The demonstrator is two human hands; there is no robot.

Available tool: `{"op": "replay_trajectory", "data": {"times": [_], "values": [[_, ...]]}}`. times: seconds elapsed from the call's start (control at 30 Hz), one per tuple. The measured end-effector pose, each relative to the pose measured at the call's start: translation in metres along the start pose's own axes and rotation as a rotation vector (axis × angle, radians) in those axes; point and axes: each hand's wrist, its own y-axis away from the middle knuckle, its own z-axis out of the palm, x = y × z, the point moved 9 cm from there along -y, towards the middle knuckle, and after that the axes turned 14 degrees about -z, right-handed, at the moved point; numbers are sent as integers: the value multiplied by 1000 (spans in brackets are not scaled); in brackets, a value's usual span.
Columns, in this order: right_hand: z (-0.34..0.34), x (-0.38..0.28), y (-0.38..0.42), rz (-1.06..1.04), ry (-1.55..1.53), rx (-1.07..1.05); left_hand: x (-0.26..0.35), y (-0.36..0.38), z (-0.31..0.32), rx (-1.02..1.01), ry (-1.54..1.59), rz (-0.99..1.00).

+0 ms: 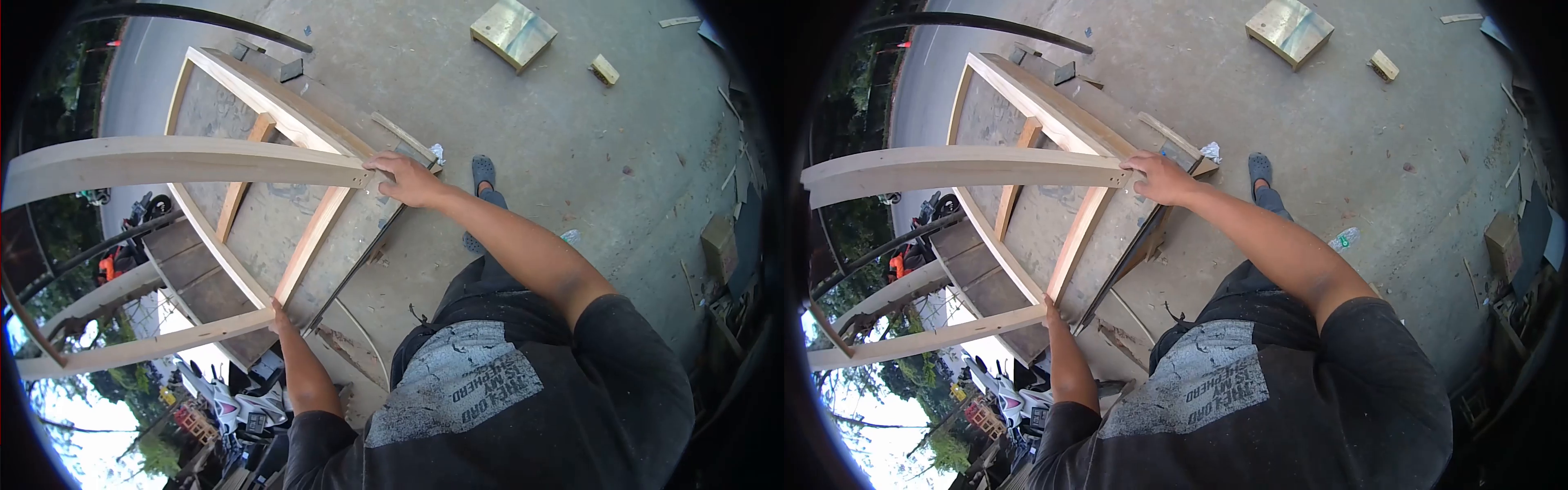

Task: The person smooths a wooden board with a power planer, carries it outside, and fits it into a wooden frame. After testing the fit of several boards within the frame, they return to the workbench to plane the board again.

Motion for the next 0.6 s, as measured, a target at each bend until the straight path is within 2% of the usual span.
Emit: {"op": "replay_trajectory", "data": {"times": [0.07, 0.13, 0.27, 0.33, 0.43, 0.47, 0.5, 0.57, 0.6], "values": [[1, -3, -5, 28, 24, -88, -4, 9, -7, 58, 11, 3], [-2, -5, -12, 17, 72, -144, -2, 3, 0, -7, 76, 59], [-7, -8, -28, 4, 77, -232, -8, -11, 1, -54, 67, 48], [-8, -9, -37, -16, 74, -288, 2, -15, 9, -132, 64, 199], [-7, -16, -47, 6, 94, -381, 8, 16, -2, -2, 112, 212], [-2, -20, -49, -18, 91, -435, 11, 31, -9, 85, 32, 128], [-2, -17, -52, 17, 127, -463, 14, 30, -6, 3, 64, 175], [5, -20, -56, 22, 171, -544, 15, 32, -8, 38, 51, 249], [4, -16, -59, 95, 177, -538, 13, 40, -12, 83, 3, 181]]}}
